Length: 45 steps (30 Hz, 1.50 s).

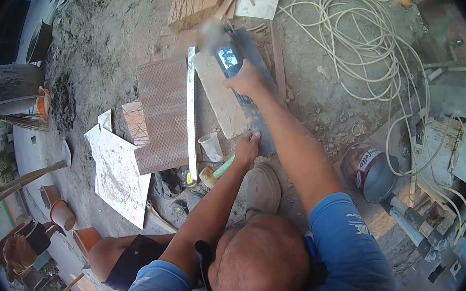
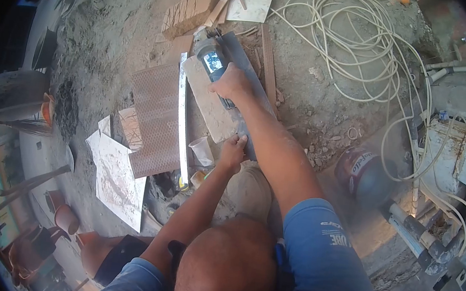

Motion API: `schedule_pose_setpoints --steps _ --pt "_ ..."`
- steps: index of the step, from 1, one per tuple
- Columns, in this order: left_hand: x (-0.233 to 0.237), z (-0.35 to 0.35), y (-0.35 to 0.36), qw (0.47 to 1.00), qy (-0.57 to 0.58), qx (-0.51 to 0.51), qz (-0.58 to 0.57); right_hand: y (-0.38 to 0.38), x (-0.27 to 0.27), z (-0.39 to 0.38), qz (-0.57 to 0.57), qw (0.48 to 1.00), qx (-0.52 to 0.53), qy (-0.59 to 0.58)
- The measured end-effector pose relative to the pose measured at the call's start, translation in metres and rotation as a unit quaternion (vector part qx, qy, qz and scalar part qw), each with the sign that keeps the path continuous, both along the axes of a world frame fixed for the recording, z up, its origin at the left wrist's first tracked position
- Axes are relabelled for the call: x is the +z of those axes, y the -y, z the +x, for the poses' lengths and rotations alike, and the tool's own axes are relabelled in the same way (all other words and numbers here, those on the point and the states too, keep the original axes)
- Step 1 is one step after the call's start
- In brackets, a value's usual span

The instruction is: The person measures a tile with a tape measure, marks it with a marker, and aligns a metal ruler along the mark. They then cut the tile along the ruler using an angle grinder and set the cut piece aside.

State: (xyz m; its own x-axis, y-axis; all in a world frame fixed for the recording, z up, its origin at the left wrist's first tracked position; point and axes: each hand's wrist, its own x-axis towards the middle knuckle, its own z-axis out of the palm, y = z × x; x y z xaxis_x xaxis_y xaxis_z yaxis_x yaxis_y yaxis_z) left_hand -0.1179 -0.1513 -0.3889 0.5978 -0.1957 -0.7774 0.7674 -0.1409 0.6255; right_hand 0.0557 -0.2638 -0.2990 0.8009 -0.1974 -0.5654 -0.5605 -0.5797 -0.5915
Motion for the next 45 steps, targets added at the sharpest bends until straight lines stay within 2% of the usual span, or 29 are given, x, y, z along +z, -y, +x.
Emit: schedule_pose_setpoints --steps 8,10,13,17,22,26,29,37,45 --pt "-0.006 -0.002 0.000 1.000 -0.002 -0.003 0.002 0.000 0.000 0.006 -0.009 1.000 0.004 -0.008" --pt "-0.005 -0.003 0.005 0.998 0.026 0.058 0.000 0.000 -0.003 0.000 -0.003 1.000 0.002 -0.008" --pt "0.003 -0.003 0.007 0.996 -0.002 0.082 -0.018 0.001 -0.007 -0.009 -0.004 1.000 -0.001 0.001" --pt "-0.006 -0.001 -0.001 1.000 0.008 0.006 -0.007 0.004 -0.008 -0.020 0.007 1.000 -0.002 0.008" --pt "0.011 0.000 0.006 0.998 0.002 0.057 -0.005 0.006 0.000 -0.032 0.015 1.000 0.000 -0.012" --pt "0.017 0.002 0.006 0.998 -0.002 0.061 -0.004 0.005 -0.002 -0.040 -0.012 1.000 -0.012 0.004" --pt "0.010 0.002 0.001 1.000 -0.015 0.013 -0.016 0.005 -0.001 -0.045 -0.011 1.000 -0.009 0.007" --pt "0.018 0.002 0.006 0.998 -0.005 0.058 -0.013 0.006 0.001 -0.055 -0.008 1.000 -0.010 0.005" --pt "0.021 0.002 0.006 0.998 -0.004 0.059 -0.026 0.006 -0.005 -0.056 -0.023 1.000 -0.006 -0.013"
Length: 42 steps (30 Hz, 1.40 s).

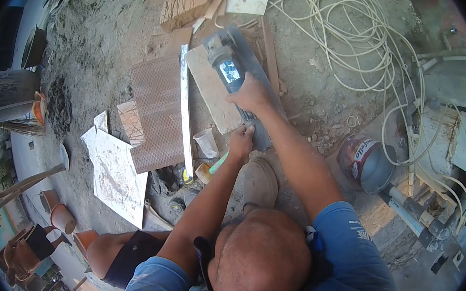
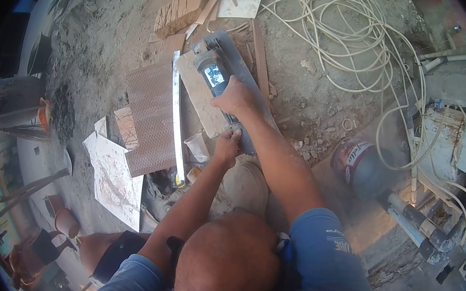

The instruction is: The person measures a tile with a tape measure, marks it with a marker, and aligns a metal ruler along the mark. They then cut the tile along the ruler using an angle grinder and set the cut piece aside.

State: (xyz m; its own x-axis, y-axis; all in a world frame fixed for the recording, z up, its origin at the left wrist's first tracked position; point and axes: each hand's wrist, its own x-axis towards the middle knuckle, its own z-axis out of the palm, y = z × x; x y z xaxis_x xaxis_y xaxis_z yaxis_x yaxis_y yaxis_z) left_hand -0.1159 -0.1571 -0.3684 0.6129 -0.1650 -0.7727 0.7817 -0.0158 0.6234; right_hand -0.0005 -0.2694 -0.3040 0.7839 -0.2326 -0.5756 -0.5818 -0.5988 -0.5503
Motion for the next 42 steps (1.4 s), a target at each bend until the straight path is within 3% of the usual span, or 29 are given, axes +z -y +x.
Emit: schedule_pose_setpoints --steps 10,16,26,28,42 --pt "-0.010 0.001 -0.006 0.999 -0.012 -0.053 0.001 -0.001 0.003 0.008 0.010 1.000 -0.007 0.002" --pt "-0.003 0.000 0.001 0.999 -0.013 0.022 -0.027 0.002 0.007 -0.005 0.019 1.000 -0.004 -0.007" --pt "-0.008 0.000 -0.004 1.000 -0.001 0.008 -0.017 0.005 0.012 -0.022 0.009 1.000 0.001 -0.029" --pt "-0.011 0.001 -0.008 0.999 -0.003 -0.044 -0.020 0.005 0.013 -0.026 0.009 0.999 0.000 -0.031" --pt "-0.010 -0.002 -0.003 1.000 0.001 -0.016 -0.009 0.004 0.011 -0.029 0.016 1.000 -0.007 -0.018"
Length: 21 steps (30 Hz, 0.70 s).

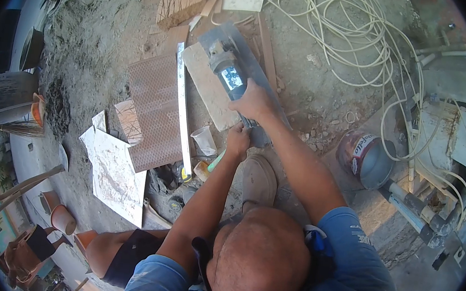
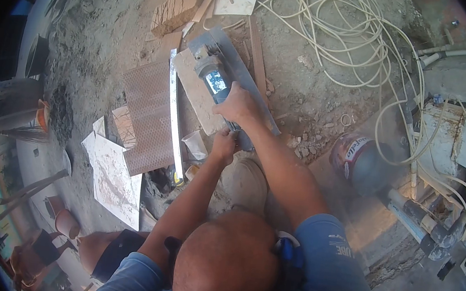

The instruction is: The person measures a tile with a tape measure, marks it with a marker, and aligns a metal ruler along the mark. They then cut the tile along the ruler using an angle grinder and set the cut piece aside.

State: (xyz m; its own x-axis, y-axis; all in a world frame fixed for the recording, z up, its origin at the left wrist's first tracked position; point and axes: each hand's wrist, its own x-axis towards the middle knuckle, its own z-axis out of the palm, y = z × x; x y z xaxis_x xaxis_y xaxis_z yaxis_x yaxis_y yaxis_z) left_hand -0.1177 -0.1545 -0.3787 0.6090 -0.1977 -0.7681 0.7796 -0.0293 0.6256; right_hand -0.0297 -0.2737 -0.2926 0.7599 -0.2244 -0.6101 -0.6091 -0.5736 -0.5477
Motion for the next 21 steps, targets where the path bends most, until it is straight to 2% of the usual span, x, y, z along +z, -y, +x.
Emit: schedule_pose_setpoints --steps 1,8,10,21 --pt "0.001 0.000 0.001 1.000 -0.001 0.025 -0.007 0.000 0.001 0.002 0.000 1.000 0.000 0.000" --pt "0.008 0.002 0.000 1.000 -0.010 0.022 -0.011 -0.003 -0.009 0.022 0.013 1.000 -0.005 0.016" --pt "0.010 0.003 -0.001 1.000 -0.017 -0.013 -0.017 -0.004 -0.011 0.030 0.011 1.000 -0.006 0.021" --pt "-0.012 0.000 -0.007 0.999 -0.007 -0.046 0.011 -0.009 -0.012 0.078 0.004 1.000 0.009 0.028"
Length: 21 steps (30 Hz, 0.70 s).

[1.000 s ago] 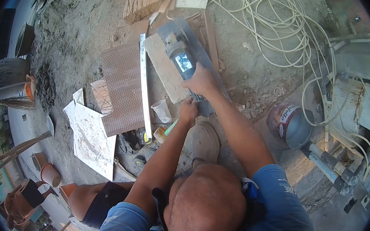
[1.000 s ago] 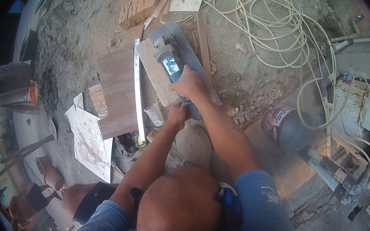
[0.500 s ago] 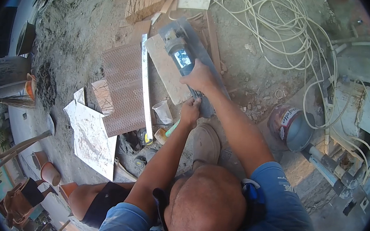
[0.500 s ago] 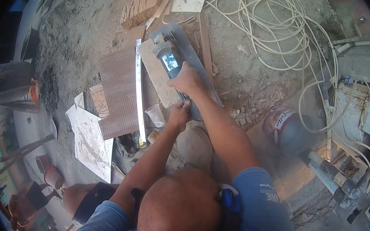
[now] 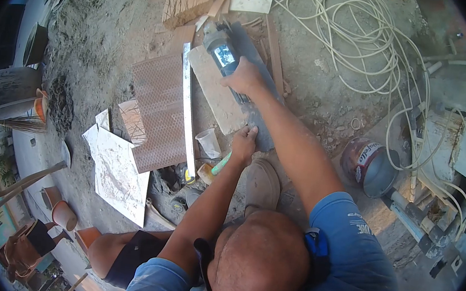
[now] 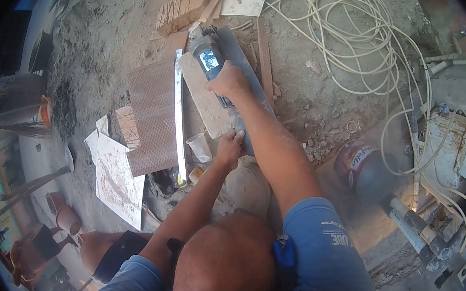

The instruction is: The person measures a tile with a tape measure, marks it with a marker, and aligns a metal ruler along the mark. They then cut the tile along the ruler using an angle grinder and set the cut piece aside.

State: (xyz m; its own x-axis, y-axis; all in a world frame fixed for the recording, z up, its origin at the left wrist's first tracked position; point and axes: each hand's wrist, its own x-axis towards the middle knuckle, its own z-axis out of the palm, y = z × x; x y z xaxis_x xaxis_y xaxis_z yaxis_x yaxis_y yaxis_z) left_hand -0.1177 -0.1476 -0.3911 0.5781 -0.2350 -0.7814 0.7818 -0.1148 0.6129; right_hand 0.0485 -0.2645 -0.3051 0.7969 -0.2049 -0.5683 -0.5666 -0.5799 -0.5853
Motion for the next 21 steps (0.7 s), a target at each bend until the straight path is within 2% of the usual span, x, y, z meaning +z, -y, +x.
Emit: schedule_pose_setpoints --steps 4,7,21 --pt "-0.008 -0.002 -0.001 0.999 -0.007 0.021 -0.029 -0.001 0.001 0.017 -0.002 1.000 0.004 -0.003" --pt "-0.011 -0.002 -0.001 1.000 0.020 -0.002 -0.002 -0.001 0.000 0.020 -0.009 1.000 0.013 -0.009" --pt "0.003 0.000 0.002 0.998 -0.002 0.039 -0.057 0.008 0.003 -0.043 0.006 1.000 0.001 -0.007"
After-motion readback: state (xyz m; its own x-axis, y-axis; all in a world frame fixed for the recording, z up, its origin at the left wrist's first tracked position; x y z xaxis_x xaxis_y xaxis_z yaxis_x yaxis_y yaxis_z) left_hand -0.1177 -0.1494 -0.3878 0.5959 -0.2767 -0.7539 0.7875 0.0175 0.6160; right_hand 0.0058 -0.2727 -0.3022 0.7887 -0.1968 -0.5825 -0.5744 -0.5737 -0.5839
